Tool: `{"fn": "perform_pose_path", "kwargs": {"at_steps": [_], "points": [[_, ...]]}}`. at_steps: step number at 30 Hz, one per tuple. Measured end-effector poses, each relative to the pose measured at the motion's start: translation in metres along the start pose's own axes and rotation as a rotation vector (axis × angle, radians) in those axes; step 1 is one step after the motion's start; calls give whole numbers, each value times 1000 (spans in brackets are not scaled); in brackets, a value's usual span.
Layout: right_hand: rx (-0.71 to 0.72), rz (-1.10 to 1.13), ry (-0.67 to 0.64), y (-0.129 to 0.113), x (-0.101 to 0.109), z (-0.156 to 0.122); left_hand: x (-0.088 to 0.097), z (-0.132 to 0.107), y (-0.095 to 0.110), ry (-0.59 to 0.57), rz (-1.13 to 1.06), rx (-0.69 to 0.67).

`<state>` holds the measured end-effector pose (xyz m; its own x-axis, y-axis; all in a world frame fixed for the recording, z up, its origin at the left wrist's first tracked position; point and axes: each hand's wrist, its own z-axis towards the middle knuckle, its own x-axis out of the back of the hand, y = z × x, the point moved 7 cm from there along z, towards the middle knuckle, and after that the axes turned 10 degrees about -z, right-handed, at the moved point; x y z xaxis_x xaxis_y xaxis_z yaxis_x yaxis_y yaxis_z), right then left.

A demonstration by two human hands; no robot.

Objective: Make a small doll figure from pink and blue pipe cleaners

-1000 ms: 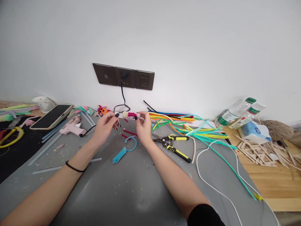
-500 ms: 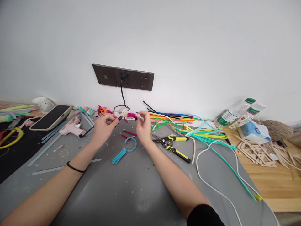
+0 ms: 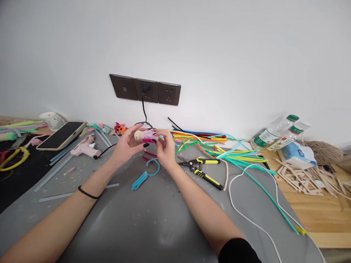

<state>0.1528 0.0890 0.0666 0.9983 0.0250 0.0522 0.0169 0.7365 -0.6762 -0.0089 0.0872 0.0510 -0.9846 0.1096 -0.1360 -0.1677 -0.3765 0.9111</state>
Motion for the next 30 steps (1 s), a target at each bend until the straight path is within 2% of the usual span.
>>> {"fn": "perform_pose_path", "kwargs": {"at_steps": [4,10,19,30], "points": [[2,-16,-20,1,-1,0,0,-2,3,5,28,3],[42,-145,17,3,5,-1,-2,-2,8,-5,23,-16],[22,-103,2,-1,2,0,0,-3,13,4,83,-43],[62,-81,-1,-2,2,-2,-1,-4,16,11,93,-54]]}}
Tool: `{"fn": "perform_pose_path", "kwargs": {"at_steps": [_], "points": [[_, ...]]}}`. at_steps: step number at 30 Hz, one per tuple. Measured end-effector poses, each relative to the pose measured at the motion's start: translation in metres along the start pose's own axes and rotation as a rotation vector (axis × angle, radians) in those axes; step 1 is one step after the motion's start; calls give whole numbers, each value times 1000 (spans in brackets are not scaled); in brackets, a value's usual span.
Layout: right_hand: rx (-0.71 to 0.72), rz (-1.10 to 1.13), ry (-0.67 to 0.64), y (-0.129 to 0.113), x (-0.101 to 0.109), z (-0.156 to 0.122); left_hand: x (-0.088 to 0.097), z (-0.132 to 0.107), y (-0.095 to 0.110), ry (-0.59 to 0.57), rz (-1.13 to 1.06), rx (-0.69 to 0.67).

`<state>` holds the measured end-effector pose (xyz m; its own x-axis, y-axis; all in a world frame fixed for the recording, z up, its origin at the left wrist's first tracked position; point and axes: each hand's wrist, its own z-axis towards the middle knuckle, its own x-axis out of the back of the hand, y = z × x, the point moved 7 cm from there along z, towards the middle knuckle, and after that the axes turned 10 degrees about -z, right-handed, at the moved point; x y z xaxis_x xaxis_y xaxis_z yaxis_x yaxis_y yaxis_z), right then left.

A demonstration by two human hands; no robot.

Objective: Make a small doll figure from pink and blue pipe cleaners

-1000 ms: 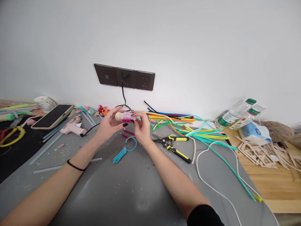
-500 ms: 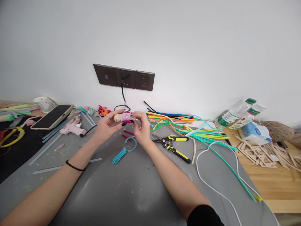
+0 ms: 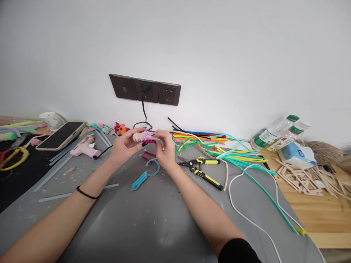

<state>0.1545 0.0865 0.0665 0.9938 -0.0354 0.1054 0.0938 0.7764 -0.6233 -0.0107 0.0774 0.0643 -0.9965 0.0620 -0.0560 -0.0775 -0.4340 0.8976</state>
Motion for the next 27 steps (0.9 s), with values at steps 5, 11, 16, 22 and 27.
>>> {"fn": "perform_pose_path", "kwargs": {"at_steps": [5,11,16,22,27], "points": [[-13,-20,4,0,0,0,-3,0,0,-40,-24,-21],[0,-34,6,-1,0,0,-3,0,2,-33,-20,-38],[22,-61,15,-4,1,0,-3,0,5,-27,-13,-53],[27,-44,12,-5,1,0,-1,0,5,-9,5,-45],[16,-75,13,-4,1,0,-1,-1,6,-3,34,-37]]}}
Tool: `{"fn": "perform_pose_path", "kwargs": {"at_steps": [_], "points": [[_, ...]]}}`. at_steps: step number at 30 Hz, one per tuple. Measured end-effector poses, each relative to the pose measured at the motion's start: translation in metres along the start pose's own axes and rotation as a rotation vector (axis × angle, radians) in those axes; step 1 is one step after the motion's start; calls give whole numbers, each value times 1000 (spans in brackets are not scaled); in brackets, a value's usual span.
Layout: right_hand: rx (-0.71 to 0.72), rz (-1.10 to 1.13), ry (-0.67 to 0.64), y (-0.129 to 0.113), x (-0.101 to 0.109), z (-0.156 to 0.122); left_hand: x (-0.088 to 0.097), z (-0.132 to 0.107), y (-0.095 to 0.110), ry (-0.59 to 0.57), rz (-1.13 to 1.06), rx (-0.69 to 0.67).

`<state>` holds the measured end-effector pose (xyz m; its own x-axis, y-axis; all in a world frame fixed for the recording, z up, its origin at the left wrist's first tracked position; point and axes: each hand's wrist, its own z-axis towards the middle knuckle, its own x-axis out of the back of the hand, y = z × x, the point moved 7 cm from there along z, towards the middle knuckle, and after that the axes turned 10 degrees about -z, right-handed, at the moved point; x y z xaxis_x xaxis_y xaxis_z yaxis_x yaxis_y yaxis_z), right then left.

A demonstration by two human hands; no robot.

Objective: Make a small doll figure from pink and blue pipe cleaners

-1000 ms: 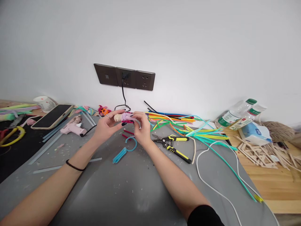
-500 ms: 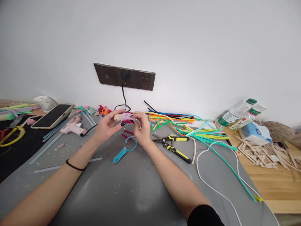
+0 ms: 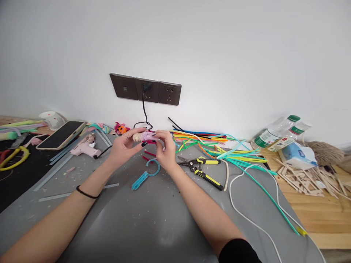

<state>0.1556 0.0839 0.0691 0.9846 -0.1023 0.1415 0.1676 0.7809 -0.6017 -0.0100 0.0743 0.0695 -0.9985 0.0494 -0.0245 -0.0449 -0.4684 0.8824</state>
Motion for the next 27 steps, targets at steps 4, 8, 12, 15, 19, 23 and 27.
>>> {"fn": "perform_pose_path", "kwargs": {"at_steps": [4,8,12,15,19,23,27], "points": [[4,-5,1,-1,0,0,0,0,1,3,7,4],[1,11,-2,-1,0,-1,0,0,1,-3,-3,-5],[5,44,11,-1,1,0,-1,0,2,-39,-40,-27],[3,47,24,-1,2,0,-1,0,2,-50,-48,-22],[16,36,25,-1,2,0,0,-1,2,-45,-31,-6],[31,36,23,-1,2,-1,1,-1,2,-33,-37,-25],[44,26,24,-2,2,-1,1,-1,1,-28,-8,-30]]}}
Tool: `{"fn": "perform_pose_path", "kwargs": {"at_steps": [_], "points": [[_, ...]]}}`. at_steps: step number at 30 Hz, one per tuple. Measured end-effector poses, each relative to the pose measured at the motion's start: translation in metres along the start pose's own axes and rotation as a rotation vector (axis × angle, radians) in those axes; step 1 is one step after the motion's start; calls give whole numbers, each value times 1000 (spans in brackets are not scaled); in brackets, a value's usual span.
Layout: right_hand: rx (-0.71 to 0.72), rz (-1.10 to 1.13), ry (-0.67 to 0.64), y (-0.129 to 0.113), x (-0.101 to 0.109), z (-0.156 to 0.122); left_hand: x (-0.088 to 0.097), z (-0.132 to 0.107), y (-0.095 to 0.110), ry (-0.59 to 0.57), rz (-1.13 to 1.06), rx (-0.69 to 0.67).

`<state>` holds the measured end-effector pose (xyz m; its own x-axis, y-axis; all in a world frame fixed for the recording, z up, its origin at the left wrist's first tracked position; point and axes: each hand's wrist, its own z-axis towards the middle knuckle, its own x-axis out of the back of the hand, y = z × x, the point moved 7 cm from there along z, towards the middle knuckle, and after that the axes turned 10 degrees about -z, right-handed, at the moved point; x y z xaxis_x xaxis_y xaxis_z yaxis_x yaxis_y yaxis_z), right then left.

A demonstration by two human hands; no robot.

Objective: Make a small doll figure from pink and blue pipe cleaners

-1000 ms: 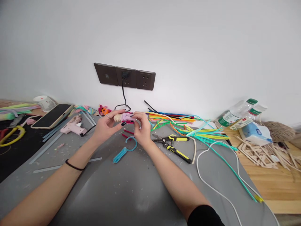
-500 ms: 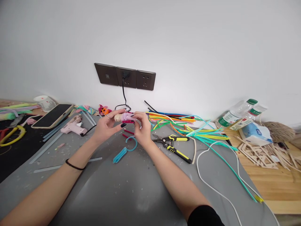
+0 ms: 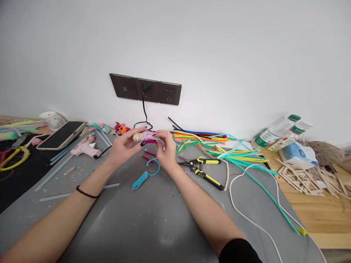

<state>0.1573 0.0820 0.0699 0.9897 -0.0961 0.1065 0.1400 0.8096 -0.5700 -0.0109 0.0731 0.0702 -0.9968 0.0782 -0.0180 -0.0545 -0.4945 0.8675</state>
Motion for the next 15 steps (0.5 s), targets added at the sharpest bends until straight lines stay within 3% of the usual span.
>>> {"fn": "perform_pose_path", "kwargs": {"at_steps": [15], "points": [[5,-3,2,-1,-1,0,0,0,6,16,87,-4]]}}
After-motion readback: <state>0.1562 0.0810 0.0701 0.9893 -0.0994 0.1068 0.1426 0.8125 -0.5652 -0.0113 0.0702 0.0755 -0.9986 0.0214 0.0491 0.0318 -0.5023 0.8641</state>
